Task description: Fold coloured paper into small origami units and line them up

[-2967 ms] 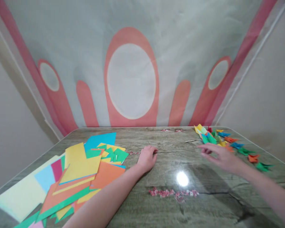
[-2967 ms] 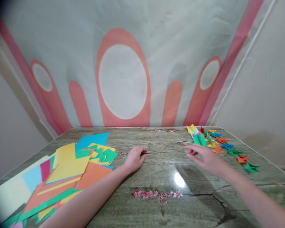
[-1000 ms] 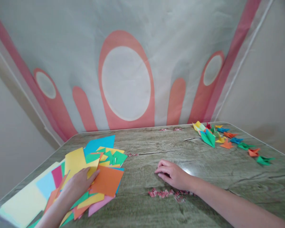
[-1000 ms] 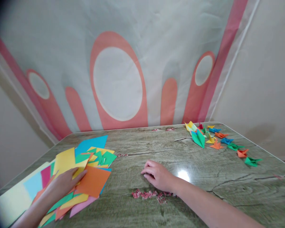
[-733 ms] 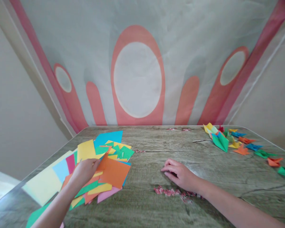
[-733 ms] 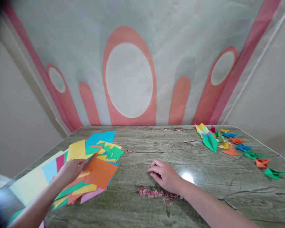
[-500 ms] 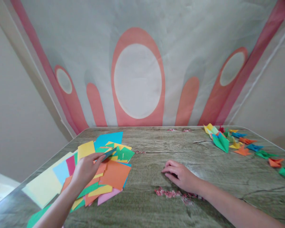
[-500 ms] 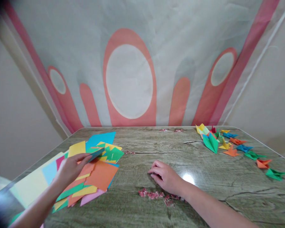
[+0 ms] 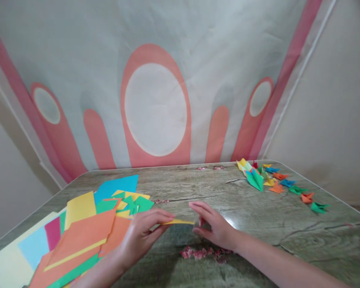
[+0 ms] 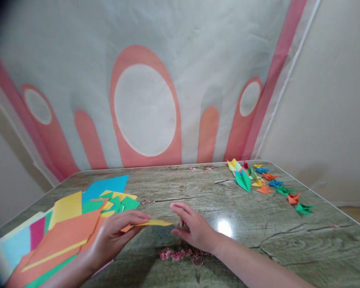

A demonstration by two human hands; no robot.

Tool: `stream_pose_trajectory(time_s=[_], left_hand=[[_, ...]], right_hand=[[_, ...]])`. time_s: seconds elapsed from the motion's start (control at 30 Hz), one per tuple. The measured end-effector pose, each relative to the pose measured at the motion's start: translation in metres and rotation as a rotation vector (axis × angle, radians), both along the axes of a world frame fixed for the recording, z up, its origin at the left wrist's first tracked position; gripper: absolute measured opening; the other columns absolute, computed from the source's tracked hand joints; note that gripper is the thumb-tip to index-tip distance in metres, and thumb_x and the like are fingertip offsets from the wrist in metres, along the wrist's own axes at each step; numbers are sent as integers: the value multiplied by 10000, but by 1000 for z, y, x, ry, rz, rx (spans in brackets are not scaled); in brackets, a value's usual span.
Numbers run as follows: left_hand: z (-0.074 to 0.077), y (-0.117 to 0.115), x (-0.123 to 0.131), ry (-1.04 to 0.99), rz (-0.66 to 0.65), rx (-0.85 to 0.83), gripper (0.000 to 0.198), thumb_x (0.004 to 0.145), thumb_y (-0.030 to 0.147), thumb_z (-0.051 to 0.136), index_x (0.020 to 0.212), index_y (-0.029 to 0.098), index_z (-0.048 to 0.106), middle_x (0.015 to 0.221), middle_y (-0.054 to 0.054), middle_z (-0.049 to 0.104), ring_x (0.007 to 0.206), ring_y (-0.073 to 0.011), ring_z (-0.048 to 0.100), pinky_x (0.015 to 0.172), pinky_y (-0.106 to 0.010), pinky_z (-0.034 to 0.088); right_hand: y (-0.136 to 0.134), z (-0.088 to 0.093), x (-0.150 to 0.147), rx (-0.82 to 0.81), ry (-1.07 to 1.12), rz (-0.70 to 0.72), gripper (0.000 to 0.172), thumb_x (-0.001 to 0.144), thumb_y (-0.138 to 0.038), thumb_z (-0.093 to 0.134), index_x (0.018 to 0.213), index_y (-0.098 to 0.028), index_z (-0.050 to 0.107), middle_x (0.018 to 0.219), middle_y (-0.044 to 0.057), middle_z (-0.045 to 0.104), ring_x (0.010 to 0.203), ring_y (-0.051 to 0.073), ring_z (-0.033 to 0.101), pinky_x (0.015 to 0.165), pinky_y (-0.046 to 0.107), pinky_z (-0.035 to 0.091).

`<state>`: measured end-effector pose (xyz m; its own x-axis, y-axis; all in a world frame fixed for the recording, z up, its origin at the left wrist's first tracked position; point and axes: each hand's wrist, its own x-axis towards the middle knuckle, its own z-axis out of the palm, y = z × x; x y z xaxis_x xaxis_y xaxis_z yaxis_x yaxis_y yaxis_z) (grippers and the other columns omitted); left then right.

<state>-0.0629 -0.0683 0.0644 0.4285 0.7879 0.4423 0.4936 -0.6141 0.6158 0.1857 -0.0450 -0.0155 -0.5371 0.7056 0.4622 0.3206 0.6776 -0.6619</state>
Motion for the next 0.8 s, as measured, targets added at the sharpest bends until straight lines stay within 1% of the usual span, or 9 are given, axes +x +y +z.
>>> stream_pose_trajectory(time_s=[0.07, 0.1, 0.17, 0.23, 0.33, 0.4, 0.47, 0.63, 0.8], left_hand=[[1, 10, 18, -87, -7, 15, 119, 787, 277, 584, 783, 215, 686, 837, -54, 700, 811, -181, 643, 753, -295, 516], [1, 16, 25, -131, 7, 17, 115, 780, 281, 593, 781, 210, 684, 831, -53, 699, 816, -183, 641, 763, -299, 512], [-5, 28, 35, -209, 71, -43, 126, 766, 295, 610, 814, 199, 677, 852, -54, 694, 825, -183, 636, 766, -293, 508], [-16, 38, 40, -299, 151, -168, 204, 750, 324, 624, 898, 186, 650, 899, -57, 686, 805, -176, 636, 743, -283, 512], [-38, 48, 41, -428, 187, -359, 314, 729, 377, 630, 960, 166, 603, 936, -69, 678, 800, -179, 637, 716, -284, 518], [-50, 50, 40, -493, 191, -438, 335, 708, 406, 644, 921, 152, 599, 900, -74, 683, 827, -192, 639, 735, -292, 514], [-59, 51, 39, -539, 202, -494, 348, 688, 415, 663, 898, 145, 598, 851, -71, 688, 821, -197, 644, 742, -299, 508], [-64, 51, 38, -549, 227, -524, 300, 652, 411, 694, 770, 147, 611, 716, -44, 679, 721, -183, 642, 686, -278, 501], [-65, 50, 38, -507, 219, -489, 264, 657, 402, 689, 694, 153, 609, 707, -40, 669, 682, -164, 621, 635, -249, 482]], right_hand=[[1, 4, 2, 56, 29, -22, 326, 860, -260, 491, 1185, -245, 516, 1178, 85, 522, 800, 136, 567, 739, 279, 489], [3, 6, 3, 74, 55, -55, 250, 876, -249, 463, 1097, -235, 578, 1081, 74, 573, 840, 149, 569, 756, 284, 483], [6, 8, 7, 93, 111, -144, 200, 883, -244, 455, 961, -216, 636, 921, 63, 615, 854, 161, 574, 757, 286, 476], [11, 7, 11, 98, 149, -226, 176, 872, -254, 483, 896, -205, 651, 851, 58, 621, 806, 158, 582, 725, 278, 474], [17, 4, 16, 91, 177, -306, 170, 858, -273, 511, 802, -194, 651, 811, 51, 619, 762, 154, 581, 693, 268, 463], [19, 2, 17, 64, 187, -332, 202, 848, -293, 525, 710, -184, 624, 763, 41, 607, 719, 149, 571, 658, 260, 451], [20, 1, 17, 27, 190, -342, 252, 834, -316, 541, 626, -178, 574, 703, 26, 582, 667, 140, 551, 618, 252, 433], [17, 1, 15, -52, 198, -376, 308, 797, -360, 584, 563, -180, 498, 608, -10, 511, 576, 118, 488, 558, 237, 394], [19, -2, 16, -108, 209, -344, 315, 767, -378, 615, 557, -182, 485, 595, -20, 497, 571, 115, 478, 554, 235, 389]])
